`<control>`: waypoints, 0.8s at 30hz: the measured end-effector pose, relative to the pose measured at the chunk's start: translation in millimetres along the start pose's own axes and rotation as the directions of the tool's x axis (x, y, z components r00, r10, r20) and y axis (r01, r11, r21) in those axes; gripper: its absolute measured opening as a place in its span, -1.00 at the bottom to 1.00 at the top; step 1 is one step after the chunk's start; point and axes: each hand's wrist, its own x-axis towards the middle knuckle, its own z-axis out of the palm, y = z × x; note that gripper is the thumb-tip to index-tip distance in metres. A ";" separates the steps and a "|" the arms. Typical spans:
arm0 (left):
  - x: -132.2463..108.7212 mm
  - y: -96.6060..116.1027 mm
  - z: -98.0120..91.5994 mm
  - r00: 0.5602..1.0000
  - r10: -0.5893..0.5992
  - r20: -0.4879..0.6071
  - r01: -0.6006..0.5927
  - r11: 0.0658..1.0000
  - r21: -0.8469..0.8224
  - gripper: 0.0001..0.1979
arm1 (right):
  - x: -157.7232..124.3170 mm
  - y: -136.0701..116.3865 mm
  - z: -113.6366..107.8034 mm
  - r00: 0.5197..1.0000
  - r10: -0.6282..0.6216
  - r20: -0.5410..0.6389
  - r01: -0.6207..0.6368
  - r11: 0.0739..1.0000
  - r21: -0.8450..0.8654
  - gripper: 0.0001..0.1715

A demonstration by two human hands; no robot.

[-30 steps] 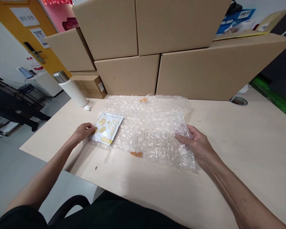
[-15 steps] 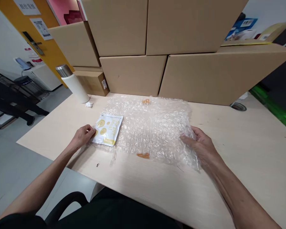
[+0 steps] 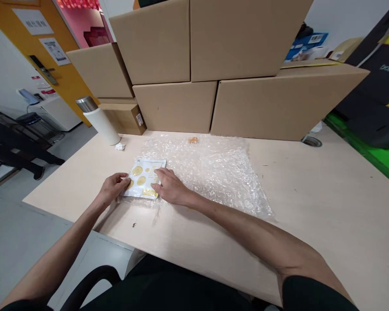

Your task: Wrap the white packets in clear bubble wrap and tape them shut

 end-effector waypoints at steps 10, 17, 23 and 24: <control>-34.0 67.7 23.5 0.950 0.250 0.188 -0.182 0.930 -0.318 -0.57 | -8.1 4.9 -1.7 0.978 0.200 0.065 -0.198 0.768 0.609 -0.43; -42.4 95.9 94.2 0.703 0.565 0.432 -0.613 0.789 -0.035 -0.47 | -39.9 27.9 -28.5 0.861 0.499 0.104 -0.369 0.470 0.802 -0.64; -42.7 88.3 130.5 0.635 0.505 0.585 -0.749 0.589 0.304 -0.52 | -65.6 53.9 -54.8 0.807 0.388 -0.444 -0.250 0.907 0.339 -0.62; -43.1 86.9 132.4 0.625 0.505 0.595 -0.763 0.558 0.326 -0.53 | -65.0 55.7 -54.2 0.818 0.297 -0.492 -0.212 0.952 0.222 -0.60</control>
